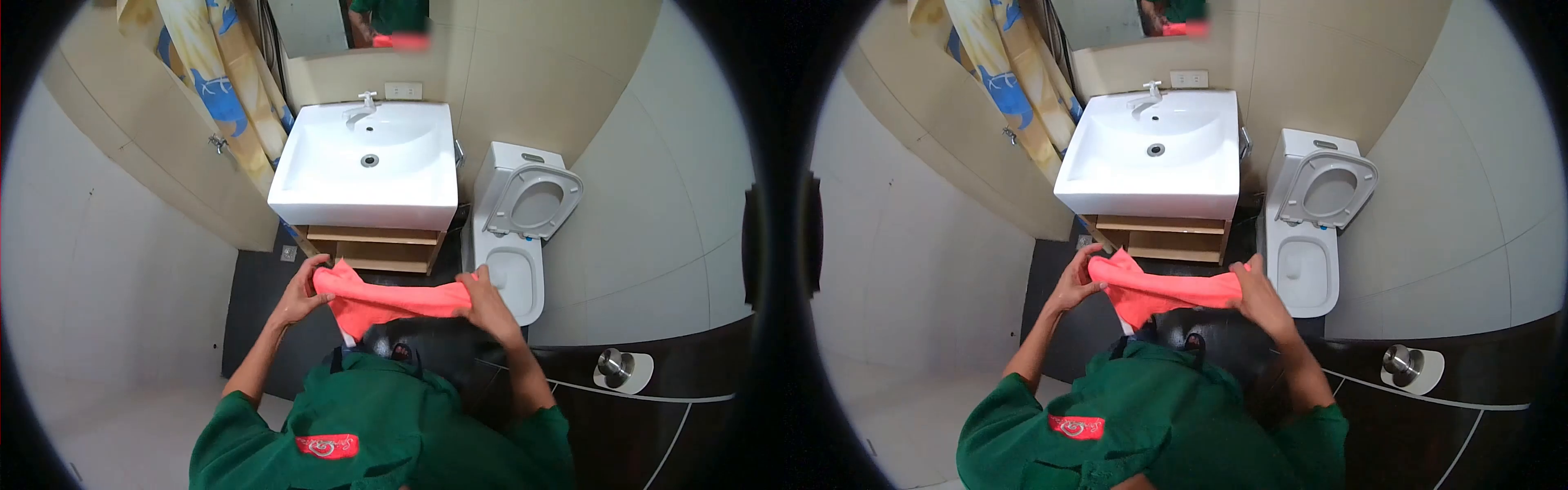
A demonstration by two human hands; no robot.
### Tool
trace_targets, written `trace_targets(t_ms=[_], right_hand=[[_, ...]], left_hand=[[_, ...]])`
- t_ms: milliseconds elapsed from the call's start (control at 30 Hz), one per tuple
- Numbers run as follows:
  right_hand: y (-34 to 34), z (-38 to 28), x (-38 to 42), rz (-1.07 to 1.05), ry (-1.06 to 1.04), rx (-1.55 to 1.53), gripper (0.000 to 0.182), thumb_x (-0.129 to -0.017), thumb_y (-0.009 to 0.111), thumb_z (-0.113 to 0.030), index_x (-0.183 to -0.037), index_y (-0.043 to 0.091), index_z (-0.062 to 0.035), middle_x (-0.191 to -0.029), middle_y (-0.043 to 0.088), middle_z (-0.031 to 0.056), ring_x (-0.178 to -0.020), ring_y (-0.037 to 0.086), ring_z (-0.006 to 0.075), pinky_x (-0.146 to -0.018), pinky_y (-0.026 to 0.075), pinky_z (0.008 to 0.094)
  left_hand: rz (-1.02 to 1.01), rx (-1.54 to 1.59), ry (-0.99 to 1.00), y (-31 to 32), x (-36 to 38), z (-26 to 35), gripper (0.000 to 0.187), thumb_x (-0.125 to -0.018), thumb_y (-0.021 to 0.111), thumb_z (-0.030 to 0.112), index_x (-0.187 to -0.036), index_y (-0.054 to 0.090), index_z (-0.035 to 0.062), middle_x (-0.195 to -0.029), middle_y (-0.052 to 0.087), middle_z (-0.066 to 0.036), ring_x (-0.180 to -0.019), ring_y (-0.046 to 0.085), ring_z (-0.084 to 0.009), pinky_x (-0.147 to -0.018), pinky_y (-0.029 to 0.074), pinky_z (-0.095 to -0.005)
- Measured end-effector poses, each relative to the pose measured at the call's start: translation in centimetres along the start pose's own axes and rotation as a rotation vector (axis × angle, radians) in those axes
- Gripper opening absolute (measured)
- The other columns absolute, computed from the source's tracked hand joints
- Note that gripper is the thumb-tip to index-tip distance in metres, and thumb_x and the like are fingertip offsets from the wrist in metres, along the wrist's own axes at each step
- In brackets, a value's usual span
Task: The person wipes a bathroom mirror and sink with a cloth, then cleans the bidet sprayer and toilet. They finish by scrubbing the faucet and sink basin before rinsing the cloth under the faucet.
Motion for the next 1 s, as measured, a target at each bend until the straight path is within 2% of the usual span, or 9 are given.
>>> trace_targets(t_ms=[133, 233, 333, 367, 467, 500, 733, 933, 1000], right_hand=[[-2.7, 0.9, -3.4, -0.079, -0.233, -0.015, 0.022, -0.075, 0.07, -0.018, -0.083, 0.062, 0.0014, -0.099, 0.055, 0.0163, -0.093, 0.055, 0.0327, -0.077, 0.046, 0.0386], [0.0, 3.5, -5.1, -0.319, 0.072, -1.359, 0.024, -0.082, 0.063, -0.019, -0.096, 0.058, 0.0006, -0.109, 0.058, 0.012, -0.099, 0.057, 0.0248, -0.084, 0.045, 0.0376], [11.3, 4.0, -6.9, 0.114, -0.461, -0.723, 0.042, -0.081, 0.066, -0.021, -0.117, 0.051, -0.0053, -0.111, 0.057, 0.0099, -0.104, 0.055, 0.0205, -0.092, 0.043, 0.0371], [16.1, 3.0, -6.1, -0.304, -0.109, -1.291, 0.048, -0.075, 0.072, -0.022, -0.116, 0.053, -0.0079, -0.113, 0.058, 0.0102, -0.107, 0.054, 0.0233, -0.092, 0.043, 0.0345], [29.8, 7.6, -3.3, -0.084, -0.415, -0.231, 0.052, -0.066, 0.077, -0.031, -0.111, 0.06, -0.0107, -0.113, 0.06, 0.0064, -0.108, 0.055, 0.02, -0.088, 0.045, 0.0319], [31.1, 8.4, -2.4, -0.086, -0.361, -0.294, 0.052, -0.068, 0.076, -0.032, -0.112, 0.059, -0.0103, -0.114, 0.059, 0.0076, -0.104, 0.055, 0.0218, -0.089, 0.043, 0.0338], [20.1, 4.8, -4.0, 0.035, 0.1, -0.423, 0.059, -0.065, 0.074, -0.035, -0.112, 0.055, -0.0038, -0.122, 0.05, 0.0165, -0.111, 0.046, 0.0318, -0.094, 0.035, 0.0429], [12.1, 3.7, -19.1, 0.462, 0.289, 0.418, 0.073, -0.061, 0.072, -0.037, -0.117, 0.048, 0.0035, -0.132, 0.038, 0.0246, -0.122, 0.034, 0.0431, -0.101, 0.027, 0.0524], [13.6, 8.2, -24.0, 0.893, 0.088, 0.328, 0.061, -0.074, 0.061, -0.03, -0.121, 0.043, 0.0043, -0.126, 0.041, 0.0224, -0.125, 0.03, 0.0374, -0.105, 0.022, 0.0467]], left_hand=[[-0.019, -1.004, 0.22, -3.0, -0.8, 3.7, 0.029, -0.07, 0.071, -0.001, -0.096, 0.059, 0.0007, -0.102, 0.054, -0.007, -0.09, 0.054, -0.0167, -0.08, 0.044, -0.0307], [0.158, -0.38, 0.238, -4.5, -2.8, 2.8, 0.013, -0.083, 0.062, 0.012, -0.081, 0.056, 0.001, -0.083, 0.056, -0.006, -0.08, 0.052, -0.0127, -0.071, 0.041, -0.0268], [0.235, -0.497, 0.092, -3.1, -3.2, -2.5, 0.019, -0.086, 0.06, 0.019, -0.078, 0.055, 0.0023, -0.068, 0.05, -0.003, -0.069, 0.045, -0.009, -0.064, 0.04, -0.0261], [0.264, -0.491, 0.089, -2.1, -3.5, -4.5, 0.02, -0.086, 0.061, 0.019, -0.078, 0.055, 0.0016, -0.067, 0.05, -0.003, -0.067, 0.045, -0.009, -0.062, 0.04, -0.0263], [0.343, -0.438, -0.079, -0.4, -4.9, -8.5, 0.016, -0.085, 0.061, 0.016, -0.077, 0.058, 0.0023, -0.068, 0.053, 0.001, -0.067, 0.047, -0.0065, -0.061, 0.041, -0.0245], [0.354, -0.449, -0.093, -0.4, -5.7, -9.5, 0.016, -0.084, 0.061, 0.014, -0.075, 0.058, 0.0019, -0.066, 0.053, 0.001, -0.065, 0.047, -0.0067, -0.06, 0.041, -0.025], [0.116, -0.082, -0.248, -2.2, -11.7, -12.7, 0.035, -0.088, 0.06, 0.033, -0.102, 0.052, 0.0024, -0.084, 0.058, -0.001, -0.069, 0.05, -0.0073, -0.061, 0.042, -0.022], [0.001, -0.362, -0.442, -12.0, -8.4, -23.9, 0.035, -0.088, 0.059, 0.037, -0.093, 0.054, 0.0029, -0.082, 0.056, -0.003, -0.071, 0.05, -0.0092, -0.064, 0.044, -0.0256], [0.009, -0.269, -0.648, -14.6, -4.7, -23.7, 0.036, -0.088, 0.059, 0.038, -0.088, 0.054, 0.0032, -0.078, 0.056, -0.004, -0.07, 0.051, -0.0105, -0.066, 0.045, -0.0274]])
Point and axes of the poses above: each hand's wrist, its own x-axis away from the middle knuckle, its own y-axis out of the palm, z = x × y, the point moved 1 cm from there along -x, towards the middle knuckle
